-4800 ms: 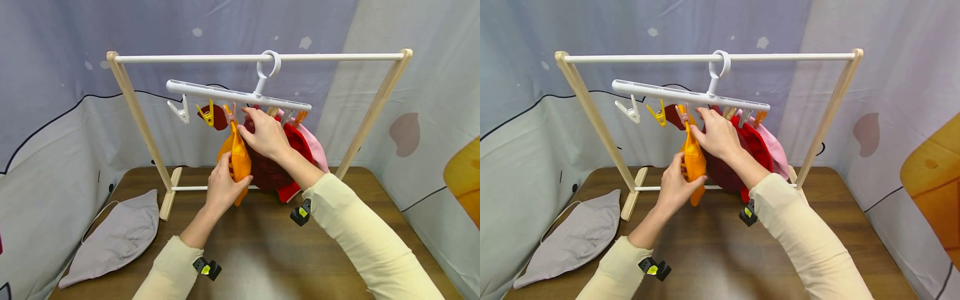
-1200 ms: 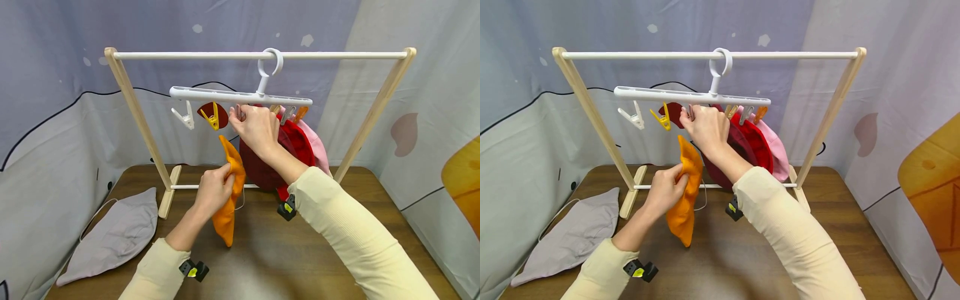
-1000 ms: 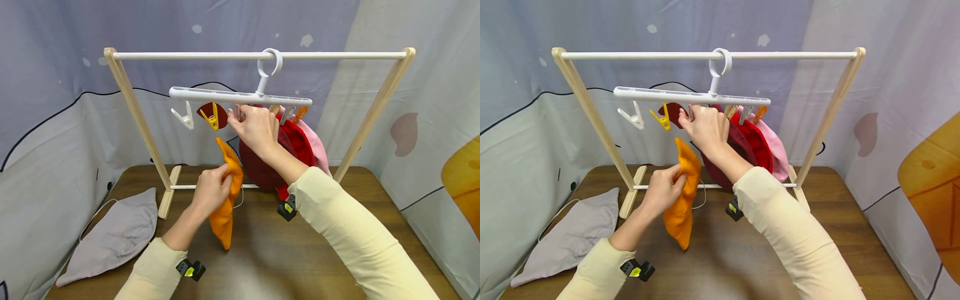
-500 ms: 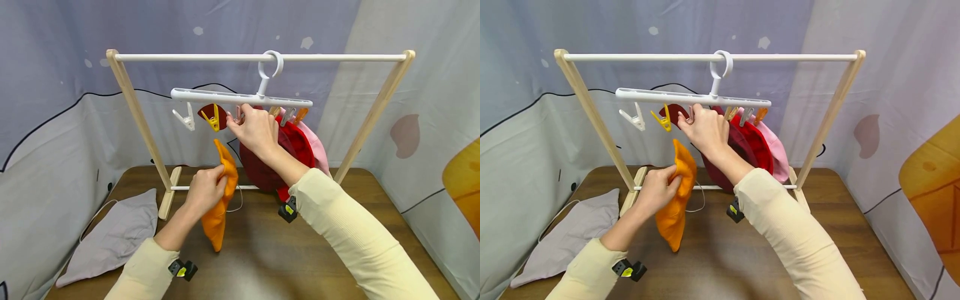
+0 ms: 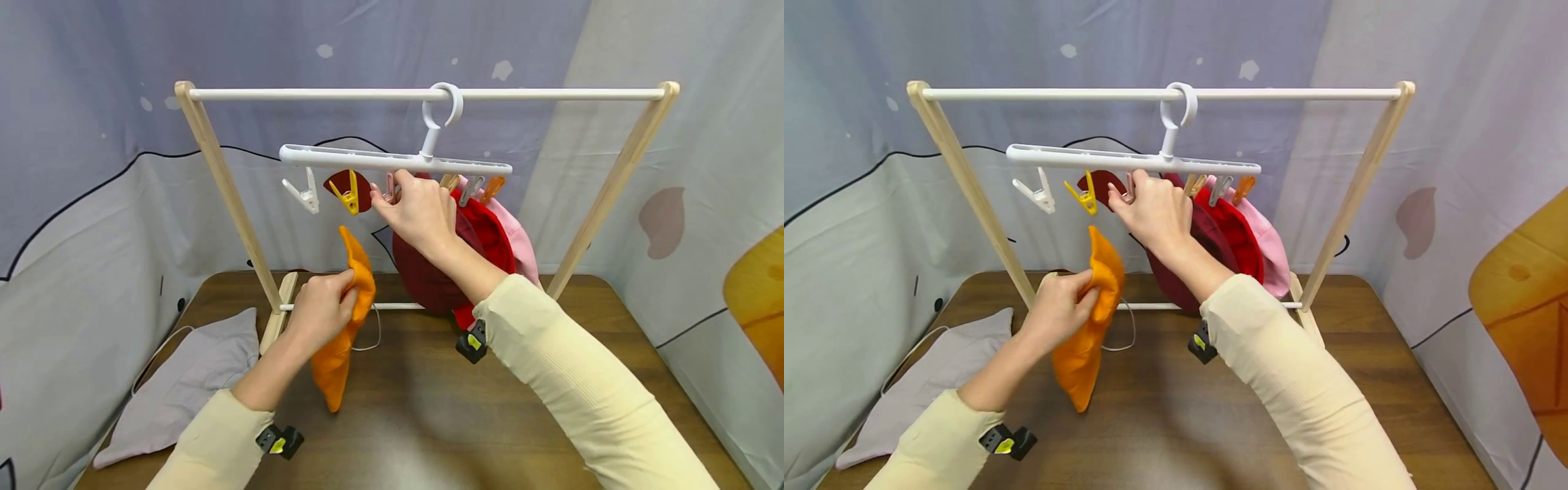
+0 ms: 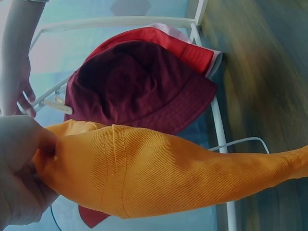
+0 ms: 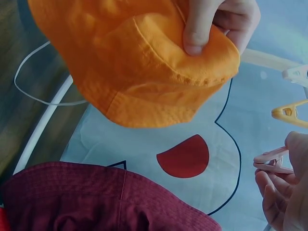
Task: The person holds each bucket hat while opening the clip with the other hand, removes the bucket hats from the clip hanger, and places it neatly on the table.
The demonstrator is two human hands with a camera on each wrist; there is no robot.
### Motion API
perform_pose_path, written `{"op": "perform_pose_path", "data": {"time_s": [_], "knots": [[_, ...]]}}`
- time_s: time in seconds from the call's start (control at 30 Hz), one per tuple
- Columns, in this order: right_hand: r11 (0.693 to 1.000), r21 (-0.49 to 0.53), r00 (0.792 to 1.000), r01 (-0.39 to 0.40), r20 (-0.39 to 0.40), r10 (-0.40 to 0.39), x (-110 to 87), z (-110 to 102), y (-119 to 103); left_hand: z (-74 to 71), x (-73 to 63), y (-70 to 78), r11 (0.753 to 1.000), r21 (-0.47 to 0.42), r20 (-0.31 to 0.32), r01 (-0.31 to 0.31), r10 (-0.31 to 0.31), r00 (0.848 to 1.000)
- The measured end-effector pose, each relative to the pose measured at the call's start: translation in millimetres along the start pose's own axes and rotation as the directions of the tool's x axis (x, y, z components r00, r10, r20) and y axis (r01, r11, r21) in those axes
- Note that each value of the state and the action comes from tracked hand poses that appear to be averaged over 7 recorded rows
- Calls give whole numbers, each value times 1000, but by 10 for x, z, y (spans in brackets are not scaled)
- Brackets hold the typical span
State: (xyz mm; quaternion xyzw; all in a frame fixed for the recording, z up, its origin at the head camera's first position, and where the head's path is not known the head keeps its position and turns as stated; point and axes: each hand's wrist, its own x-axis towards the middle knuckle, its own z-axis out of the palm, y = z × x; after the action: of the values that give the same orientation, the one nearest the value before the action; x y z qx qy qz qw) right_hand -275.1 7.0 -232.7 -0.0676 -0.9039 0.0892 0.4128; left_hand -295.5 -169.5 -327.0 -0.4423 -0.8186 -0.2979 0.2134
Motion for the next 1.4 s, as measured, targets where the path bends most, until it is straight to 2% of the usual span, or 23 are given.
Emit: {"op": "perform_pose_path", "data": {"time_s": [0.23, 0.57, 0.67, 0.8, 1.07, 1.4], "knots": [[1000, -14, 1000, -5, 19, 6, 5, -12, -2, -78, -41, -41, 999, 44, 19, 1, -2, 1000], [1000, -23, 999, -4, 48, 6, 17, -23, -7, -194, -147, -136, 995, 87, 52, -53, 49, 997], [1000, -26, 999, -7, 48, 8, 19, -25, -7, -229, -183, -175, 993, 107, 72, -43, 35, 997], [1000, -29, 999, -7, 48, 9, 19, -28, -7, -289, -235, -214, 989, 149, 116, -1, -16, 993], [1000, -27, 999, -6, 48, 8, 17, -42, -9, -391, -330, -311, 986, 167, 147, -4, -21, 989], [1000, -28, 999, -1, 48, 3, 14, -52, -12, -506, -436, -472, 974, 223, 195, 29, -74, 978]]}}
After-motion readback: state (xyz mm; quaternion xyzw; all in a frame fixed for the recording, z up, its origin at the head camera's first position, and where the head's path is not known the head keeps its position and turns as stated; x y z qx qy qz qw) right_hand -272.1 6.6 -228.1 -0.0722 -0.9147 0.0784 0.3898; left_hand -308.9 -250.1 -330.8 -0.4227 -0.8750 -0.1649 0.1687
